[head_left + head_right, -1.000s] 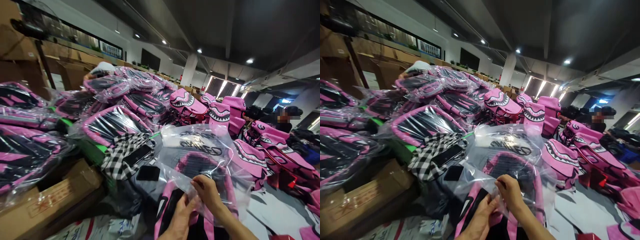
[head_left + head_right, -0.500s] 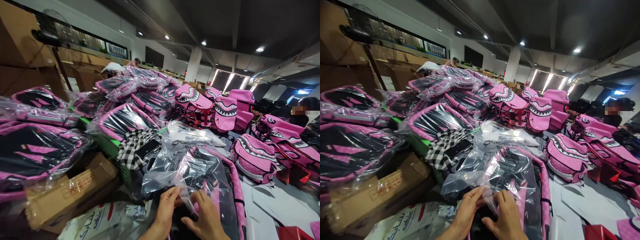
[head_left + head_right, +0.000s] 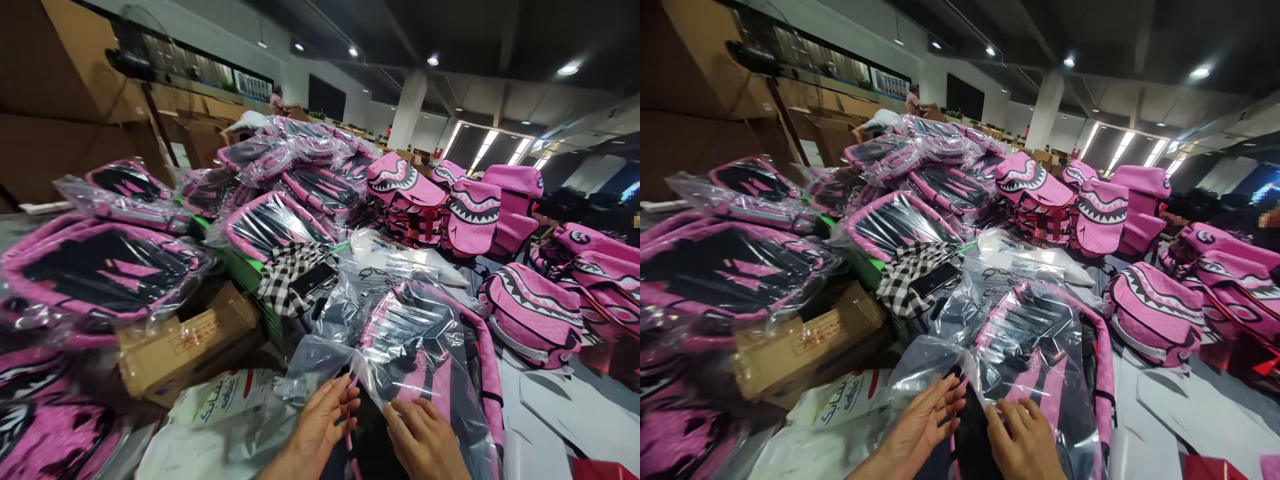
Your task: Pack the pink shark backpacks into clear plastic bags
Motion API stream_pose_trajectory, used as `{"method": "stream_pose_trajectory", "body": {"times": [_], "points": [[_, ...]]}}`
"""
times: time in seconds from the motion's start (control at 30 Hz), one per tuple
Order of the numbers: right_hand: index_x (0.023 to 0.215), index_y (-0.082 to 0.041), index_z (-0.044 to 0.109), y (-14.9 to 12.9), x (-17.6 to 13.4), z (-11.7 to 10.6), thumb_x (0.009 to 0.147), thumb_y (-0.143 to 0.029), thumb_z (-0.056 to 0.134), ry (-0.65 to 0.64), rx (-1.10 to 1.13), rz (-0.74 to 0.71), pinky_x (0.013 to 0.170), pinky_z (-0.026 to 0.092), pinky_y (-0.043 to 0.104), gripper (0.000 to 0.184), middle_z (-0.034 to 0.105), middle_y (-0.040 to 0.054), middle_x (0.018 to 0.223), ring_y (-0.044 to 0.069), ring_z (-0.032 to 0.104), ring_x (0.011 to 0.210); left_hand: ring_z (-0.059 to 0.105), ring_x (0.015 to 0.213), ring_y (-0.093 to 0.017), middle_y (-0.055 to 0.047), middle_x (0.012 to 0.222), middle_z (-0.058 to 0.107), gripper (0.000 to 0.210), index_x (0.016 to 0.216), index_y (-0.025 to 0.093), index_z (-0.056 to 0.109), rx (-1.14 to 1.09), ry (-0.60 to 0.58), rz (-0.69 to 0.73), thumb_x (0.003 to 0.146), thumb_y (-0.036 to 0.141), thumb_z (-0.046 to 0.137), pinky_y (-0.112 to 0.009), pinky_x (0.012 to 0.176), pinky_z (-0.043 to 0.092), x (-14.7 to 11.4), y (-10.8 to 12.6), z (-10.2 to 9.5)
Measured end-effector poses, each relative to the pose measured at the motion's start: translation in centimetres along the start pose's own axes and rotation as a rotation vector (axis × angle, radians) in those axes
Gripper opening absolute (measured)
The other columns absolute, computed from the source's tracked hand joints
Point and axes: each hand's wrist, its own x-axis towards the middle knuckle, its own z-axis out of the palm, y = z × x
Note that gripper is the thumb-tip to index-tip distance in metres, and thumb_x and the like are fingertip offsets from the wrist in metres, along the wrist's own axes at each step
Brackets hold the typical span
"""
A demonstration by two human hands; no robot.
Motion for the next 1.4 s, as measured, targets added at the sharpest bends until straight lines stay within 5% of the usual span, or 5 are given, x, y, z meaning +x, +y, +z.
{"method": "stream_pose_trajectory", "body": {"times": [0.33,0.73,0.97,1.2,1.4], "points": [[0.129,-0.011,0.062,0.4,-3.6,-0.8,0.1,-0.009,0.049,-0.029,0.141,0.127,0.063,0.056,0.023,0.032,0.076,0.0072,0.084,0.016,0.073,0.07,0.053,0.037,-0.008,-0.008,0.077,0.077,0.056,0.084,0.014,0.068,0.102,-0.036,-0.011,0.056,0.056,0.092,-0.016,0.033,0.023,-0.2,-1.4,-0.5],[0.115,-0.024,0.062,-1.8,1.7,0.0,0.102,-0.04,0.052,-0.202,0.364,0.284,0.056,0.051,0.025,0.023,0.072,0.0017,0.081,0.017,0.069,0.063,0.055,0.053,-0.006,-0.008,0.091,0.075,0.052,0.091,0.014,0.074,-0.128,-0.094,-0.019,0.051,0.035,0.099,-0.017,0.043,0.034,-1.2,-1.0,-2.8],[0.086,-0.023,0.066,-2.7,2.9,3.2,0.09,-0.047,0.066,-0.302,0.681,0.634,0.054,0.044,0.025,0.024,0.065,0.0004,0.076,0.016,0.061,0.062,0.036,0.045,-0.006,0.007,0.045,0.046,0.057,0.062,0.018,0.057,0.278,-0.051,0.341,0.056,0.064,0.09,-0.019,0.048,0.029,-1.1,-1.4,-2.7],[0.084,-0.026,0.042,2.7,5.6,4.5,0.08,-0.075,0.061,-0.205,1.417,1.286,0.051,0.046,0.027,0.053,0.058,-0.0046,0.068,0.014,0.054,0.054,0.051,0.045,-0.017,0.0,0.05,0.057,0.055,0.05,0.023,0.056,0.914,0.139,0.591,0.062,0.071,0.08,-0.028,0.048,0.041,-0.4,0.5,-9.0],[0.082,-0.024,0.048,-0.3,8.2,4.8,0.095,-0.059,0.049,-0.101,0.922,0.852,0.053,0.035,0.024,0.037,0.044,-0.0071,0.062,0.012,0.044,0.055,0.059,0.126,-0.034,-0.012,0.13,0.07,0.043,0.125,0.027,0.07,1.349,0.3,1.52,0.083,0.034,0.074,-0.044,0.111,0.039,-2.8,0.5,-7.3]]}}
